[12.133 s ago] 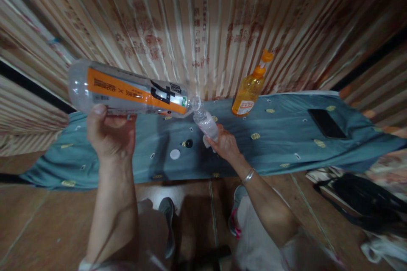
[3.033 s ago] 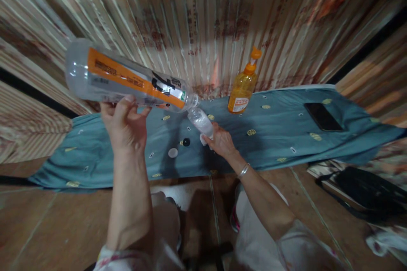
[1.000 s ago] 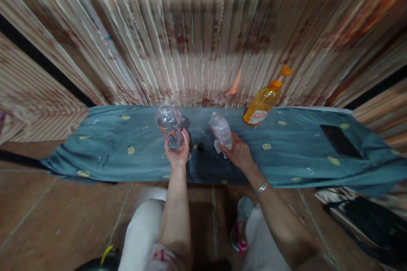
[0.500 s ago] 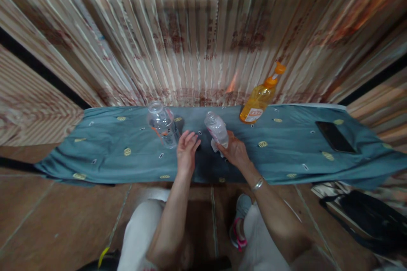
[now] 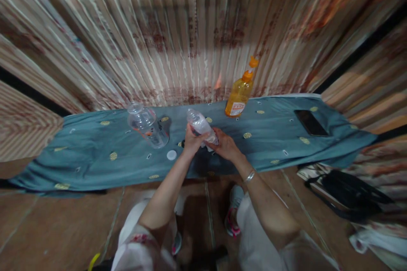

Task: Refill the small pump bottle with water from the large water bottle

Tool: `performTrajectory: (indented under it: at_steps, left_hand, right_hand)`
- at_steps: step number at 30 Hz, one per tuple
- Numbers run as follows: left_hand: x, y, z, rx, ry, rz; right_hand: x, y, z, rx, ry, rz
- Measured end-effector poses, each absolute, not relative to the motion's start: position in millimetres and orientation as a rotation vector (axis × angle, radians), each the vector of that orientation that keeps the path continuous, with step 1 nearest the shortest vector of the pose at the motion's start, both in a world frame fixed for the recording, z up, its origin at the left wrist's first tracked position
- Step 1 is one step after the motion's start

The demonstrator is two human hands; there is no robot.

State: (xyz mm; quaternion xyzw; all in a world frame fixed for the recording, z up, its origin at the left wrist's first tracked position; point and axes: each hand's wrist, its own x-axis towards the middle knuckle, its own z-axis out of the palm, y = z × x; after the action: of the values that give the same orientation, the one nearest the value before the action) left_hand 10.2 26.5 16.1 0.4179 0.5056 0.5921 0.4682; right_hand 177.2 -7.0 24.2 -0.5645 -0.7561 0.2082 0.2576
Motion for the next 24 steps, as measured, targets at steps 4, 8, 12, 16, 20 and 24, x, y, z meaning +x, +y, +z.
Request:
performTrajectory:
  at_steps: [4, 8, 12, 16, 20, 24]
  left_hand:
    - [14.6, 29.4, 13.1, 1.027, 1.234, 1.482]
    - [15.1, 28.1, 18.7, 1.017, 1.234, 1.513]
    - [7.8, 23.9, 31.0, 1.023, 1.207, 1.538]
    - [-4.7, 19.0, 42.3, 1.048, 1.172, 1.596]
    - [-18.1, 12.3, 44.1, 1.048, 1.198, 1.610]
    - [-29.9, 6.5, 38.9, 1.070, 1.230, 1.585]
  right_hand:
    - [190.3, -4.1, 24.2, -1.535, -2.078, 0.590]
    - [196.1, 3.9, 17.4, -1.619, -2.072, 0.532]
    - [192.6, 10.8, 7.4, -1.695, -2.059, 0.446]
    - [182.6, 13.4, 1.8, -1.799, -2.061, 0.305]
    - [173.2, 15.3, 0.5, -1.896, -2.089, 0.282]
    - [166.7, 13.7, 2.5, -1.805, -2.144, 0.399]
